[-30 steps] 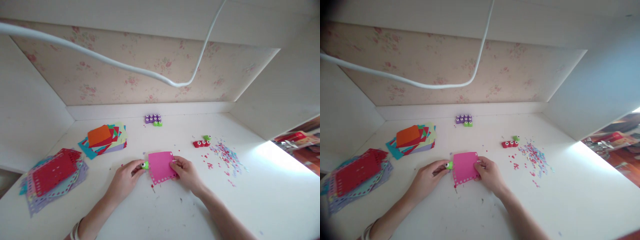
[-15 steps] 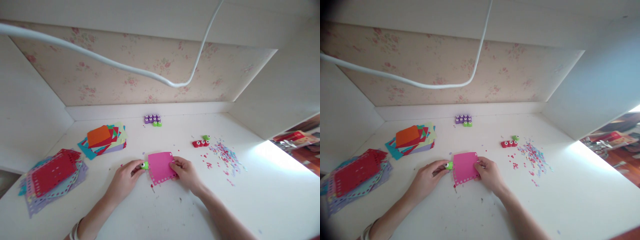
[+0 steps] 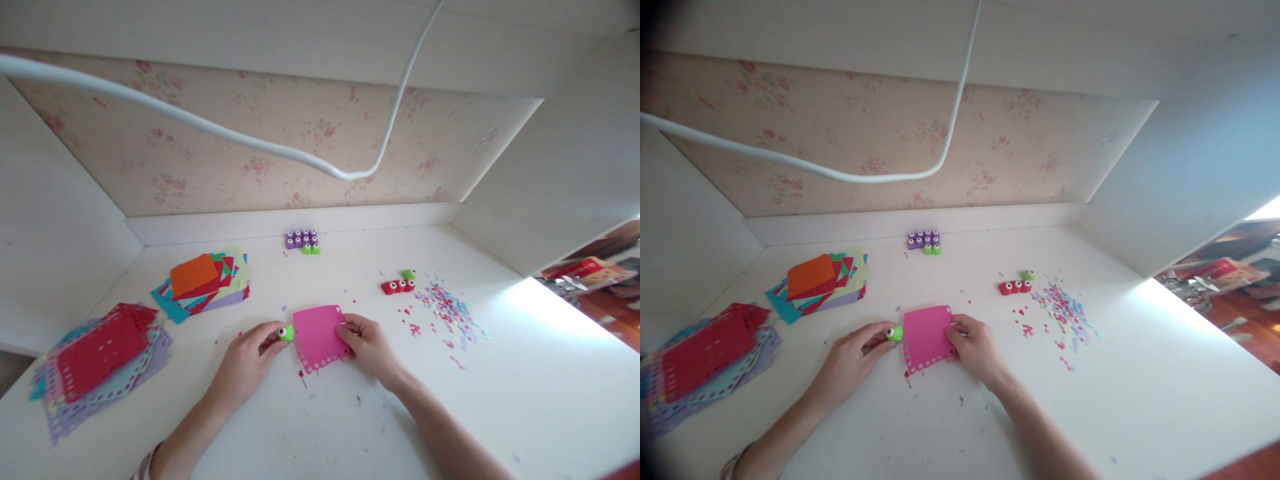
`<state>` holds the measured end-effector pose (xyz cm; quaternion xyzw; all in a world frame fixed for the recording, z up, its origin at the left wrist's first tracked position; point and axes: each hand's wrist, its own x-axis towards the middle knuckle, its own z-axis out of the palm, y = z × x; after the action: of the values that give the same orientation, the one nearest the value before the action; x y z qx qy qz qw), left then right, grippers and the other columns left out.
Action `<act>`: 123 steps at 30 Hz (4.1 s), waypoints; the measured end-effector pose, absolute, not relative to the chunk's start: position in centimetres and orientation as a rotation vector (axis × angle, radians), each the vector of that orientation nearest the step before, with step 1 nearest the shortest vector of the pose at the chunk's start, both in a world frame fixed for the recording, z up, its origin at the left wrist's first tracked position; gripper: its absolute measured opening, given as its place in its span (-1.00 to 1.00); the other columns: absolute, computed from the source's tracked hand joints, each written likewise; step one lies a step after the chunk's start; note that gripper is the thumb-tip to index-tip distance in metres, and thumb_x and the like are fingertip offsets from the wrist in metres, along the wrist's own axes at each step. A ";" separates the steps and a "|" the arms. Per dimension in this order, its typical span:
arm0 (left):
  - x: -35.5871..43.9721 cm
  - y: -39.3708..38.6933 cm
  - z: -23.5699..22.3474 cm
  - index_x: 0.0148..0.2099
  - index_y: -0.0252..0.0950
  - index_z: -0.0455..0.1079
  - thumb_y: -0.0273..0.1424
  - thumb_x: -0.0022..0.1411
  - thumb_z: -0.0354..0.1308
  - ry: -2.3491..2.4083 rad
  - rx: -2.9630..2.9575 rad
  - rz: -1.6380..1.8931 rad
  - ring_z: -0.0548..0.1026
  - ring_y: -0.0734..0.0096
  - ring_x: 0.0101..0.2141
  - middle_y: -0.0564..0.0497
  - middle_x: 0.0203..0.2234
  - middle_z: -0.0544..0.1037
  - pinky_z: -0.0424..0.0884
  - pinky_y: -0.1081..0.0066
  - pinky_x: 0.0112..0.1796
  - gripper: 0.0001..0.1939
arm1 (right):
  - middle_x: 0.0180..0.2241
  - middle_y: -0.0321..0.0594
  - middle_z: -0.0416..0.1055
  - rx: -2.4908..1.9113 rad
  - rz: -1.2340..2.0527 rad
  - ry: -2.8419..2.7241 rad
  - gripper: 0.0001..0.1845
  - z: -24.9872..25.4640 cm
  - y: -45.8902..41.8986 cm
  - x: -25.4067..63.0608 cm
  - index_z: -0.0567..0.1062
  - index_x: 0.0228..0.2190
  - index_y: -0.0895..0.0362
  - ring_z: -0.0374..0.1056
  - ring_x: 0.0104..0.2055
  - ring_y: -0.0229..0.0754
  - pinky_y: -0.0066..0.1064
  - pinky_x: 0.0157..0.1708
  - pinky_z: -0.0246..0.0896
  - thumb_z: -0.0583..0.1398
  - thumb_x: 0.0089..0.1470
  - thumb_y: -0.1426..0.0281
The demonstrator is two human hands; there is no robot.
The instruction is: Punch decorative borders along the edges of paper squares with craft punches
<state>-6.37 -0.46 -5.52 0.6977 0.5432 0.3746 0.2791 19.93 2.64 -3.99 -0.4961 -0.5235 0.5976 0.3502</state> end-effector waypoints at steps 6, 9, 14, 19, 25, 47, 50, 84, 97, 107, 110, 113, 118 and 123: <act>-6.2 -0.6 -5.1 0.01 -0.13 0.41 -0.32 0.29 0.19 1.432 2.007 1.013 0.58 0.40 -0.27 0.04 -0.18 0.59 0.53 0.42 -0.15 -0.76 | -0.54 -0.35 0.38 -1.271 1.556 -1.379 -0.79 -3.6 2.5 20.0 0.46 -0.35 0.15 0.24 -0.57 -0.35 -0.53 -0.60 0.14 0.18 0.13 0.24; -6.1 -0.6 -4.9 0.02 -0.15 0.42 -0.32 0.30 0.18 1.422 2.059 1.017 0.57 0.38 -0.24 0.00 -0.16 0.58 0.53 0.40 -0.14 -0.76 | -0.50 -0.32 0.43 -1.295 1.507 -1.481 -0.75 -3.7 2.4 20.0 0.48 -0.22 0.15 0.28 -0.58 -0.34 -0.50 -0.59 0.19 0.15 0.15 0.25; -5.8 -0.5 -4.5 0.08 -0.16 0.41 -0.29 0.31 0.17 1.446 2.087 0.979 0.57 0.36 -0.22 -0.03 -0.09 0.57 0.52 0.38 -0.12 -0.70 | -0.04 -0.05 0.45 -1.399 0.837 -1.819 -0.53 -3.6 2.0 20.0 0.38 0.10 0.08 0.44 -0.28 -0.16 -0.27 -0.26 0.41 0.17 0.14 0.33; -5.9 -0.5 -3.9 0.05 -0.15 0.45 -0.29 0.35 0.10 1.495 2.106 0.920 0.54 0.31 -0.09 -0.02 -0.07 0.57 0.46 0.34 -0.02 -0.73 | 0.16 -0.07 0.33 -1.227 0.360 -2.243 -0.56 -2.9 1.6 20.0 0.41 0.12 -0.01 0.22 0.19 0.06 -0.02 0.15 0.21 0.15 0.20 0.34; -5.8 -0.5 -3.7 -0.03 -0.19 0.47 -0.31 0.34 0.10 1.516 2.060 0.916 0.54 0.33 -0.14 -0.02 -0.14 0.58 0.47 0.37 -0.08 -0.79 | 0.08 -0.11 0.43 -1.142 0.326 -2.364 -0.69 -2.8 1.5 19.8 0.55 -0.02 0.02 0.28 0.14 0.02 -0.04 0.19 0.16 0.15 0.23 0.32; -5.3 -0.3 -3.1 -0.04 -0.20 0.47 -0.24 0.33 0.10 1.529 1.914 0.961 0.56 0.34 -0.24 -0.03 -0.16 0.59 0.51 0.43 -0.22 -0.75 | 0.09 -0.08 0.39 -1.103 0.371 -2.322 -0.70 -3.0 1.1 19.6 0.54 -0.04 0.04 0.29 0.15 0.00 -0.05 0.24 0.13 0.20 0.19 0.32; -4.8 0.0 -2.5 -0.07 -0.20 0.49 -0.20 0.34 0.05 1.573 1.831 0.944 0.55 0.31 -0.18 -0.02 -0.16 0.59 0.49 0.42 -0.21 -0.72 | 0.07 -0.06 0.39 -1.102 0.387 -2.322 -0.70 -2.9 1.1 19.6 0.54 -0.04 0.05 0.26 0.16 0.01 -0.07 0.22 0.16 0.19 0.20 0.33; -7.6 0.2 -1.5 -0.24 -0.30 0.55 -0.10 0.29 -0.03 1.651 1.836 0.721 0.50 0.33 -0.43 -0.09 -0.31 0.56 0.42 0.40 -0.39 -0.56 | 0.03 -0.04 0.41 -1.095 0.381 -2.255 -0.72 -3.4 1.3 20.2 0.57 -0.10 0.12 0.29 0.10 0.00 -0.15 0.13 0.25 0.22 0.14 0.41; -7.0 -2.5 -4.1 0.14 -0.21 0.37 -0.22 0.23 0.15 1.650 1.831 0.931 0.43 0.42 -0.50 0.09 -0.42 0.53 0.44 0.44 -0.41 -0.56 | 0.15 -0.17 0.36 -0.805 0.699 -2.337 -0.56 0.0 0.2 13.6 0.35 0.16 0.01 0.32 0.15 -0.15 -0.36 0.13 0.23 0.08 0.27 0.44; -7.5 -2.5 -4.6 0.13 -0.18 0.29 -0.16 0.24 0.13 1.621 1.715 0.969 0.53 0.41 -0.39 0.01 -0.12 0.56 0.50 0.38 -0.29 -0.55 | -0.20 -0.28 0.59 -0.954 0.844 -2.152 -0.79 1.2 3.3 15.5 0.61 -0.18 0.02 0.50 -0.19 -0.22 -0.48 -0.17 0.35 0.17 0.22 0.33; -7.2 -2.4 -4.8 0.08 -0.18 0.33 -0.14 0.29 0.07 1.637 1.766 0.948 0.53 0.38 -0.37 0.01 -0.16 0.55 0.49 0.36 -0.28 -0.62 | -0.24 -0.31 0.60 -1.447 0.608 -1.968 -0.74 2.3 6.2 20.4 0.62 -0.21 -0.02 0.51 -0.26 -0.22 -0.48 -0.26 0.37 0.19 0.17 0.17; -7.1 -2.4 -4.9 0.03 -0.17 0.36 -0.14 0.33 0.03 1.638 1.827 0.929 0.54 0.37 -0.33 0.02 -0.19 0.55 0.49 0.36 -0.24 -0.67 | -0.34 -0.22 0.60 -1.706 0.411 -1.874 -0.61 3.3 9.7 26.3 0.62 -0.16 0.03 0.50 -0.36 -0.15 -0.40 -0.33 0.33 0.15 0.16 0.09; -7.0 -2.4 -5.3 0.00 -0.15 0.38 -0.17 0.35 0.02 1.646 1.937 0.927 0.56 0.40 -0.31 0.05 -0.16 0.55 0.48 0.38 -0.19 -0.73 | -0.38 -0.10 0.57 -1.950 0.141 -1.882 -0.64 3.3 13.3 33.0 0.66 -0.22 0.04 0.47 -0.24 0.00 -0.28 -0.22 0.26 0.17 0.09 0.13; -6.9 -2.4 -5.3 -0.02 -0.15 0.39 -0.19 0.37 0.01 1.631 1.999 0.917 0.57 0.41 -0.29 0.06 -0.17 0.55 0.47 0.41 -0.18 -0.75 | -0.38 -0.10 0.55 -2.035 0.041 -1.978 -0.67 1.6 13.9 34.0 0.66 -0.21 0.01 0.42 -0.12 0.00 -0.29 -0.14 0.23 0.17 0.09 0.19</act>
<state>-6.93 -2.42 -5.31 0.7153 0.5836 0.3281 0.2004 34.01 13.94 1.61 -0.7088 -0.6889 0.0141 0.1513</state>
